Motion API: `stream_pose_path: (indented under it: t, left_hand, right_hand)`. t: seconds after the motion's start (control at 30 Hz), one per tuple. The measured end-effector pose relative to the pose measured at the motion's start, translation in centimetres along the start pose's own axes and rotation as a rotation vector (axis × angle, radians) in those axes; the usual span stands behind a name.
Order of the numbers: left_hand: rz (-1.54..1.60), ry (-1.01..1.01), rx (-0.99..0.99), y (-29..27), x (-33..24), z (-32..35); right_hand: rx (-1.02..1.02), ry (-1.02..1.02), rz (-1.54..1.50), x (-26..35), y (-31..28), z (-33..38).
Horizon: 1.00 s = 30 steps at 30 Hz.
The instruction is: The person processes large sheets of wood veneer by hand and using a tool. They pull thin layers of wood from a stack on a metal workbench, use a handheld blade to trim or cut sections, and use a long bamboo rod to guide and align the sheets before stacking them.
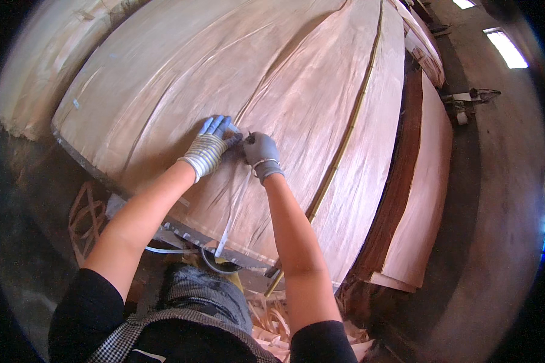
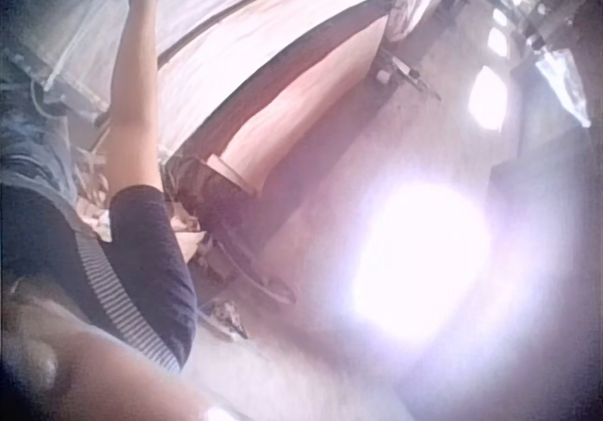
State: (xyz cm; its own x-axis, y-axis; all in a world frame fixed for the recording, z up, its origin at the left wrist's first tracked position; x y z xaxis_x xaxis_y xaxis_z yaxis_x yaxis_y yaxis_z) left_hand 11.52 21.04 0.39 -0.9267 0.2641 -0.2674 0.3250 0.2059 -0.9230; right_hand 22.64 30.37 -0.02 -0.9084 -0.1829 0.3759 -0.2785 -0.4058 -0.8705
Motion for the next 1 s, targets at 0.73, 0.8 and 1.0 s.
stream_pose_path:
  t: [0.73,0.8,1.0]
  left_hand:
    - [0.366,0.182,-0.098,-3.1,-36.6,6.2]
    - [0.356,0.281,-0.050,-0.9,-42.3,2.2]
    - [0.217,0.382,0.075,9.9,-56.6,-6.4]
  right_hand:
    - [-0.637,0.662,-1.483,-53.5,-21.9,45.9]
    - [-0.737,0.525,-1.311,-62.6,-24.7,49.6]
    - [-0.728,0.670,-0.833,-75.2,-26.8,60.3]
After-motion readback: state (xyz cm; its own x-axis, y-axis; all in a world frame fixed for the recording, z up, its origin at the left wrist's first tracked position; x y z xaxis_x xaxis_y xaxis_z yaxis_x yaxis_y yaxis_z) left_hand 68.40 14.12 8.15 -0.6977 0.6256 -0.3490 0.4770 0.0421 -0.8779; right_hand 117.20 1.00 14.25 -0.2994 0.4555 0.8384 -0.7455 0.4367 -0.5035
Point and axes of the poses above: each hand's wrist, its own z-axis away from the middle knuckle, its own y-axis out of the palm, x = y × z, the point moved 7 cm from there along -z, towards the middle knuckle, and after that the axes turned 10 degrees about y, right-handed, at the moved point
